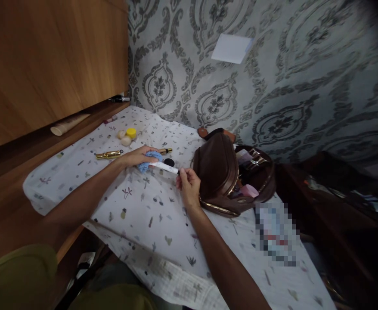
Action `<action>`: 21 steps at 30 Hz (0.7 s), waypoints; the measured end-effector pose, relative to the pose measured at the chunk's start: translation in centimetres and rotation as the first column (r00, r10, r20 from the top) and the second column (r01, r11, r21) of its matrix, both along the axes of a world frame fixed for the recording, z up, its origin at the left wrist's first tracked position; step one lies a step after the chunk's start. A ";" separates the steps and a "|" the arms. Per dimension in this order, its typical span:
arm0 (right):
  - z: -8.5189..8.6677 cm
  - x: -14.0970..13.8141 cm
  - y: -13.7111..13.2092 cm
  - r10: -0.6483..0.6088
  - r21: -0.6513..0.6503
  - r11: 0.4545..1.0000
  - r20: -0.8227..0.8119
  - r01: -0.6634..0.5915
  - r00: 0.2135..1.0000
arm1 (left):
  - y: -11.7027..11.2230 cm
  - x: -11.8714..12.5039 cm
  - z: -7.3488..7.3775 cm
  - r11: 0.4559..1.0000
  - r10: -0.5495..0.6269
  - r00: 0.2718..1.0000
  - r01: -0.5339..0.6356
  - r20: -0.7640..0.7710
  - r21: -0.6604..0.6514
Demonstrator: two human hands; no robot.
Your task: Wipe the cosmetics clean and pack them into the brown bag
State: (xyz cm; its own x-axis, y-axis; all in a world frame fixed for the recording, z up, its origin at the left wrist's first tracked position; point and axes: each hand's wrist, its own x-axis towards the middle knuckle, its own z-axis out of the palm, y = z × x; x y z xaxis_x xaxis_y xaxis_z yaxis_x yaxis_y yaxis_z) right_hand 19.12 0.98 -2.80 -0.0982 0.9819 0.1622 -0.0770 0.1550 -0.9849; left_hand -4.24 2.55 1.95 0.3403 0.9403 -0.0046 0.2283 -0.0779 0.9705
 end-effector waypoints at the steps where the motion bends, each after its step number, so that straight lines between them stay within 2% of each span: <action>1: 0.0 0.0 0.0 0.003 -0.013 1.000 -0.003 -0.003 1.000 | 0.1 -0.1 -0.1 1.000 -0.008 1.000 0.008 -0.004 0.006; 5: 0.2 -0.2 -0.2 -0.005 -0.033 0.999 -0.030 0.004 1.000 | 0.3 -0.1 -0.3 1.000 0.020 1.000 -0.020 -0.003 0.009; 9: 1.1 -0.4 -0.5 -0.020 -0.004 1.000 -0.084 0.020 0.996 | -0.1 0.5 0.4 0.997 0.082 0.996 -0.082 0.035 -0.005; 17: 5.5 0.9 -2.9 -0.061 0.147 0.985 -0.170 0.087 0.984 | -1.6 3.3 2.2 0.985 0.169 0.972 -0.160 0.164 -0.069; 21: 7.6 3.4 -5.5 -0.088 0.189 0.976 -0.115 0.108 0.989 | -2.2 5.3 3.2 0.995 0.096 0.989 -0.097 0.109 -0.001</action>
